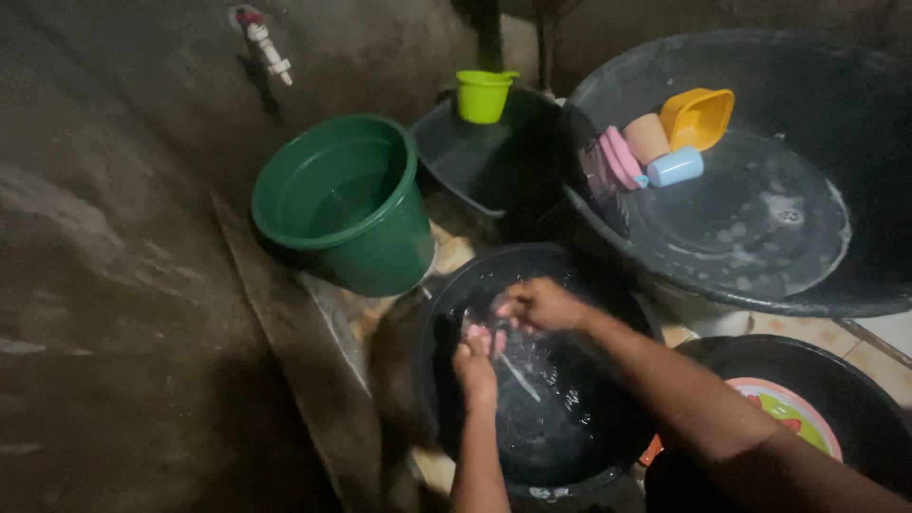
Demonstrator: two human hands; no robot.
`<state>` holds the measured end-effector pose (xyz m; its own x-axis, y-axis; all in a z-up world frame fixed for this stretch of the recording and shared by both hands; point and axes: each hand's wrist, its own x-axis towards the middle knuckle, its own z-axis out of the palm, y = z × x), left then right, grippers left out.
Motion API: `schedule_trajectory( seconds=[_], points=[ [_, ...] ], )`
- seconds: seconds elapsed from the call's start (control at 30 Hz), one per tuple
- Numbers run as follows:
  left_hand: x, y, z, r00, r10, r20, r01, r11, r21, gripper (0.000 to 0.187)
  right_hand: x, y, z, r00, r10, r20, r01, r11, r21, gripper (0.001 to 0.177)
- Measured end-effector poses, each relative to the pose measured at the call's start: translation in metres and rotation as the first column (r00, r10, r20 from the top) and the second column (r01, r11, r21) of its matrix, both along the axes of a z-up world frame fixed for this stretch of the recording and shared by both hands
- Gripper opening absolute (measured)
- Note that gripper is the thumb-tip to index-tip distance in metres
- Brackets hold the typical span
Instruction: The person washes dishes by hand in floor-level basins, scooping water with a green plastic ladle to rinse and scrubbing plates, cups, and small containers one at a time. Cleaned items are stacked on a plate in a large basin as the person works through the dishes.
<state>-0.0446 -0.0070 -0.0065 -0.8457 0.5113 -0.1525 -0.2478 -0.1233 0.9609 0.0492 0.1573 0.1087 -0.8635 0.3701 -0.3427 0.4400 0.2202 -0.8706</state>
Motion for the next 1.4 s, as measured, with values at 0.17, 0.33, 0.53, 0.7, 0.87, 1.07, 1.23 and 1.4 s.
schedule_trajectory(
  seconds=[0.17,0.33,0.53,0.7,0.87,1.07,1.23,1.4],
  points=[
    [0.017,-0.010,-0.009,0.914,-0.119,0.388,0.147,0.988,-0.042,0.035,-0.008,-0.037,-0.021,0.944,-0.045,-0.326,0.052,0.999,0.011,0.034],
    [0.015,-0.020,-0.041,0.596,-0.331,0.732,0.390,0.916,0.096,0.035,-0.011,-0.036,-0.066,0.987,-0.159,-0.001,0.154,0.953,0.262,0.046],
    [0.003,-0.010,-0.081,0.825,-0.021,0.565,0.138,0.976,-0.166,0.046,-0.031,-0.040,-0.088,0.917,-0.380,0.124,0.282,0.835,0.472,0.067],
    [-0.018,-0.023,-0.097,0.771,0.402,0.493,-0.198,0.888,-0.415,0.054,-0.058,-0.060,-0.105,0.999,-0.046,0.029,0.012,0.718,0.696,0.080],
    [-0.009,-0.019,-0.094,0.892,0.448,-0.059,-0.423,0.782,-0.457,0.064,-0.053,-0.031,-0.115,0.994,0.094,-0.055,-0.059,0.889,0.453,0.049],
    [-0.017,-0.015,-0.037,0.931,0.254,-0.263,-0.354,0.806,-0.474,0.059,-0.041,0.001,-0.113,0.898,-0.282,-0.338,-0.039,0.714,-0.699,0.025],
    [0.020,-0.008,0.023,0.923,-0.033,0.384,0.081,0.991,-0.111,0.051,-0.060,-0.012,-0.105,0.791,-0.547,-0.273,0.329,0.758,-0.564,0.016],
    [0.030,0.002,-0.006,0.945,-0.028,0.325,0.104,0.970,-0.219,0.043,-0.058,-0.039,-0.096,0.685,-0.685,-0.249,0.505,0.692,-0.515,0.030]
  ],
)
